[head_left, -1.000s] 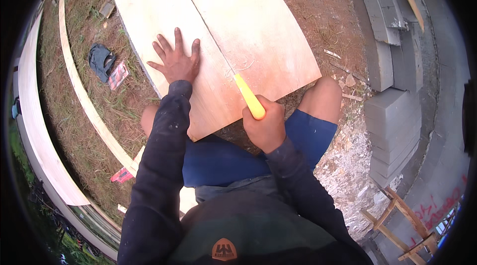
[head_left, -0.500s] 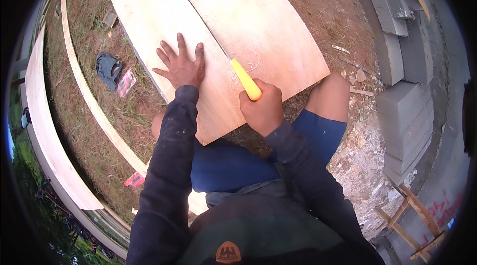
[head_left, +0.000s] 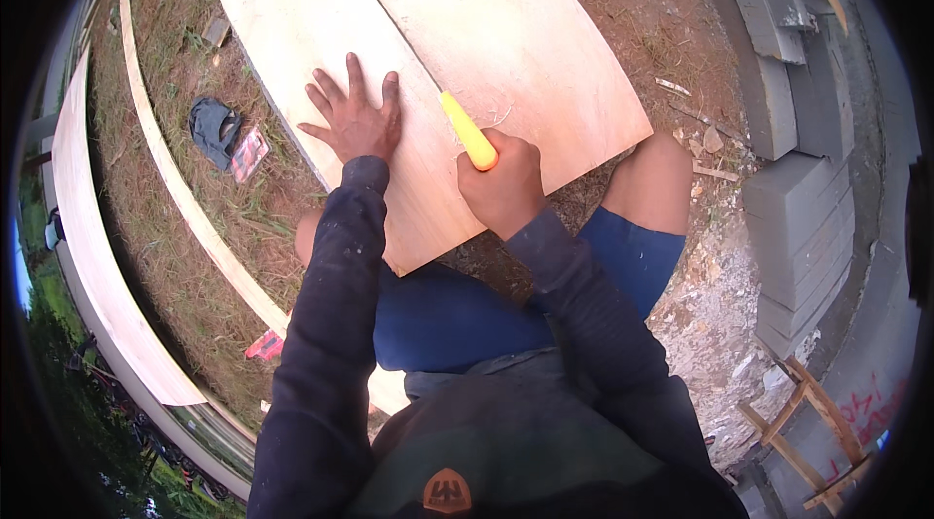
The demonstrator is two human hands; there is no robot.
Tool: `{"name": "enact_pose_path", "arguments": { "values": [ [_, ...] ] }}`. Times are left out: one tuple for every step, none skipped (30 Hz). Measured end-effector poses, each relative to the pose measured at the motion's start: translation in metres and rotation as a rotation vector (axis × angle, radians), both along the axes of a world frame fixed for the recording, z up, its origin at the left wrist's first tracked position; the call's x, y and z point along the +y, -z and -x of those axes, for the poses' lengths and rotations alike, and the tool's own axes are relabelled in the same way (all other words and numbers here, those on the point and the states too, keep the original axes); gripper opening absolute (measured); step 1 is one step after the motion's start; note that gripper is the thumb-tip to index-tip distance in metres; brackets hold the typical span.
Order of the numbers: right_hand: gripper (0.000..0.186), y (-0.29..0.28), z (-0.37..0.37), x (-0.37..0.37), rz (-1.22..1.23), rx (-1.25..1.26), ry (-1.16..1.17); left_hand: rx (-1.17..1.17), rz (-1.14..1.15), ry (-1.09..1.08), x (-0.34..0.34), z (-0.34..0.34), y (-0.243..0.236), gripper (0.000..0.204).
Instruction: The person uses a hand saw to cut a large plank of wood placed on the ground. They hold the wood steady with one hand and saw along a marked line with the other, completing the cut and separating the plank into two pieces.
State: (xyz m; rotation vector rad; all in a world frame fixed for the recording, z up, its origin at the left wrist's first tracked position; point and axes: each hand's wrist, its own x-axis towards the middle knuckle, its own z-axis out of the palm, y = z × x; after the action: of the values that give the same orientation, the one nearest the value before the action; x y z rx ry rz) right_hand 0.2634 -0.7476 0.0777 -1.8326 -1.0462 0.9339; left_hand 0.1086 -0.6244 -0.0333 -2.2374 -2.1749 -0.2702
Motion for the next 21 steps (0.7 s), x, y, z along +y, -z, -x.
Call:
{"name": "enact_pose_path", "arguments": {
  "values": [
    [0.011,-0.018,-0.003,-0.038,0.016,-0.043,-0.001,0.034,0.034,-0.024,-0.001,0.003,-0.003,0.072],
    [0.008,-0.047,-0.007,-0.079,0.031,0.019,0.003,0.041,0.027,-0.035,0.002,0.004,-0.005,0.072],
    [0.008,-0.068,-0.015,-0.126,0.074,0.033,0.005,0.048,0.036,-0.032,-0.001,0.002,-0.006,0.072],
    [0.011,-0.092,-0.022,-0.157,0.067,-0.026,-0.024,0.054,0.037,-0.036,0.001,0.001,-0.007,0.072],
    [0.013,-0.113,-0.03,-0.186,0.142,-0.055,-0.063,0.058,0.051,-0.039,-0.002,0.001,-0.006,0.073],
    [0.012,-0.128,-0.038,-0.201,0.212,-0.05,-0.056,0.052,0.052,-0.027,0.001,-0.007,-0.01,0.074],
    [0.01,-0.127,-0.037,-0.189,0.204,-0.015,-0.005,0.053,0.059,-0.025,-0.001,-0.01,-0.01,0.074],
    [0.009,-0.122,-0.035,-0.166,0.195,0.02,0.048,0.053,0.064,-0.021,0.0,-0.013,-0.01,0.074],
    [0.007,-0.091,-0.034,-0.136,0.096,0.015,0.004,0.053,0.062,-0.014,-0.002,-0.012,-0.009,0.075],
    [0.007,-0.067,-0.028,-0.088,0.088,0.032,-0.018,0.049,0.067,-0.013,-0.005,-0.007,-0.005,0.075],
    [0.011,-0.039,-0.019,-0.044,0.054,0.024,-0.057,0.033,0.046,-0.021,0.0,-0.006,-0.004,0.075],
    [0.013,-0.02,-0.016,-0.007,0.036,-0.017,-0.072,0.03,0.04,-0.028,0.001,-0.009,-0.004,0.075],
    [0.014,-0.012,-0.012,0.022,0.052,-0.032,-0.072,0.03,0.031,-0.034,0.005,-0.007,-0.007,0.075],
    [0.015,-0.009,-0.009,0.027,0.093,-0.05,-0.056,0.027,0.046,-0.021,0.004,-0.008,-0.006,0.074],
    [0.014,-0.01,-0.009,0.002,0.079,-0.015,-0.018,0.043,0.054,-0.012,-0.002,-0.003,-0.002,0.075],
    [0.013,-0.019,-0.01,-0.032,0.052,0.007,0.011,0.046,0.05,-0.012,0.001,0.002,0.0,0.075],
    [0.012,-0.031,-0.014,-0.069,0.022,0.03,0.025,0.051,0.043,-0.027,0.001,0.005,0.001,0.075],
    [0.008,-0.048,-0.023,-0.116,0.046,0.044,0.024,0.04,0.043,-0.03,-0.001,0.003,0.001,0.075],
    [0.011,-0.067,-0.032,-0.159,0.04,-0.014,-0.012,0.033,0.043,-0.029,-0.002,0.002,-0.001,0.075],
    [0.013,-0.095,-0.037,-0.189,0.116,-0.041,-0.034,0.034,0.037,-0.03,0.001,0.004,-0.004,0.075],
    [0.016,-0.109,-0.04,-0.213,0.163,-0.039,-0.05,0.065,0.036,-0.04,0.001,0.008,-0.001,0.076]
  ]
}}
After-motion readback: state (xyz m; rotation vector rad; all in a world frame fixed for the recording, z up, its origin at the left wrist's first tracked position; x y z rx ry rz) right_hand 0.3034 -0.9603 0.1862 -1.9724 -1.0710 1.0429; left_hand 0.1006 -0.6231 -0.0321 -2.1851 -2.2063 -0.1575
